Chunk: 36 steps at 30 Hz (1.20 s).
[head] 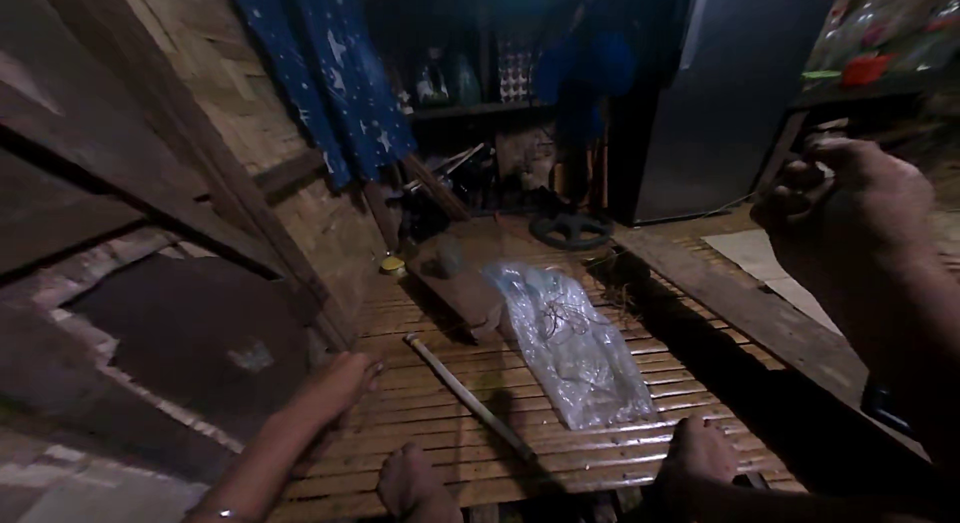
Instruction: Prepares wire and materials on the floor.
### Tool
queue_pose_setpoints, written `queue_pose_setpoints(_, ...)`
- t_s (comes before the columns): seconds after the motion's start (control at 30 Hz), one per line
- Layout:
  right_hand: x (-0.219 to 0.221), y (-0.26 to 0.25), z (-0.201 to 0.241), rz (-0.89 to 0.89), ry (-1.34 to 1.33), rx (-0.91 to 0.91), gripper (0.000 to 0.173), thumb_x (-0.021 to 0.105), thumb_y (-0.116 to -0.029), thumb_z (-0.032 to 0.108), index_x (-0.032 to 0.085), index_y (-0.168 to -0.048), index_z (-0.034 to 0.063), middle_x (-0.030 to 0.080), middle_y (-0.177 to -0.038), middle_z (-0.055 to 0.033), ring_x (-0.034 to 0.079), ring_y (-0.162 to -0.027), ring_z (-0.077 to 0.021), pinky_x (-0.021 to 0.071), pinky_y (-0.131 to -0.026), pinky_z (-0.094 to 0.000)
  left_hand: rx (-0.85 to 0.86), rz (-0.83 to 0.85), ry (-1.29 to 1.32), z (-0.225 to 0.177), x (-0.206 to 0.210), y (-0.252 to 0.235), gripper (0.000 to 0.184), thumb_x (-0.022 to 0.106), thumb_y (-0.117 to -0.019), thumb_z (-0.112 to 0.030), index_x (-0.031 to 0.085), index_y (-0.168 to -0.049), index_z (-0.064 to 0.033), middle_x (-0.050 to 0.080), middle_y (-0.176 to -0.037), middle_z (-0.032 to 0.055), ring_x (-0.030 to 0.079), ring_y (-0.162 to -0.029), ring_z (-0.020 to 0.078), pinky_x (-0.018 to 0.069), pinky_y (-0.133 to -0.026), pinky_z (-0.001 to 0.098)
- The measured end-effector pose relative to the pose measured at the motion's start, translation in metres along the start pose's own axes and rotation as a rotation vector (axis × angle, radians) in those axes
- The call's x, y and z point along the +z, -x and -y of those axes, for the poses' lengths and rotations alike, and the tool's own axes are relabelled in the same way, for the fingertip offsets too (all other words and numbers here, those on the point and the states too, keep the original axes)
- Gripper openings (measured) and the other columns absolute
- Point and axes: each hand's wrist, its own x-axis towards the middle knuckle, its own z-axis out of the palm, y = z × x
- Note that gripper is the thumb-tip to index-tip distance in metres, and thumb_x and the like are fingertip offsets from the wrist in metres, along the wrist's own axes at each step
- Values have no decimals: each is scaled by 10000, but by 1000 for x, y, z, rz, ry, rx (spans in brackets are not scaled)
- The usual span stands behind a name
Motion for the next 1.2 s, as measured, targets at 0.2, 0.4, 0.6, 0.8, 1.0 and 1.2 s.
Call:
queue_pose_setpoints(0.2, -3, 3, -1, 79, 45, -65, 175, 449, -1067, 211, 538, -917, 228, 517, -690, 97, 476, -525, -28, 463, -515, -199, 4, 35, -40, -9, -5, 0, 403, 393, -1122, -258, 660, -1230, 23, 689, -1118, 254, 659, -1066, 442, 479, -959, 630)
queue_pose_setpoints(0.4, -6, 3, 0, 95, 53, -79, 185, 455, -1066, 217, 532, -899, 232, 495, -657, 100, 475, -518, -29, 478, -526, -207, 17, 15, -60, -9, -7, 1, 387, 410, -1117, -254, 658, -1285, -9, 691, -1155, 237, 653, -1100, 427, 468, -989, 617)
queue_pose_setpoints(0.6, -10, 1, 1, 77, 81, -87, 161, 463, -1062, 223, 545, -924, 230, 524, -691, 97, 494, -527, -29, 486, -522, -205, -14, 19, -53, -8, -7, 4, 389, 404, -1120, -266, 667, -1285, -31, 700, -1150, 215, 657, -1094, 413, 469, -983, 611)
queue_pose_setpoints(0.8, -14, -5, -2, 64, 68, -81, 163, 475, -1052, 214, 543, -905, 238, 486, -654, 105, 470, -516, -25, 468, -510, -203, 6, -1, -72, -5, -7, 4, 391, 403, -1119, -279, 682, -1210, -21, 705, -1087, 197, 668, -1034, 390, 492, -936, 594)
queue_pose_setpoints(1.0, -14, -3, -3, 40, 80, -59, 193, 455, -1063, 219, 536, -889, 242, 497, -672, 108, 470, -526, -22, 464, -520, -195, 11, -1, -74, -6, -8, 5, 389, 404, -1118, -283, 677, -1254, -41, 707, -1118, 190, 663, -1072, 393, 479, -960, 601)
queue_pose_setpoints(1.2, -14, -4, -4, 45, 85, -70, 157, 466, -1055, 220, 533, -915, 244, 496, -666, 108, 482, -520, -19, 487, -525, -200, 17, 5, -33, -7, -10, 6, 395, 392, -1122, -272, 671, -1258, -28, 708, -1114, 196, 666, -1056, 396, 467, -975, 612)
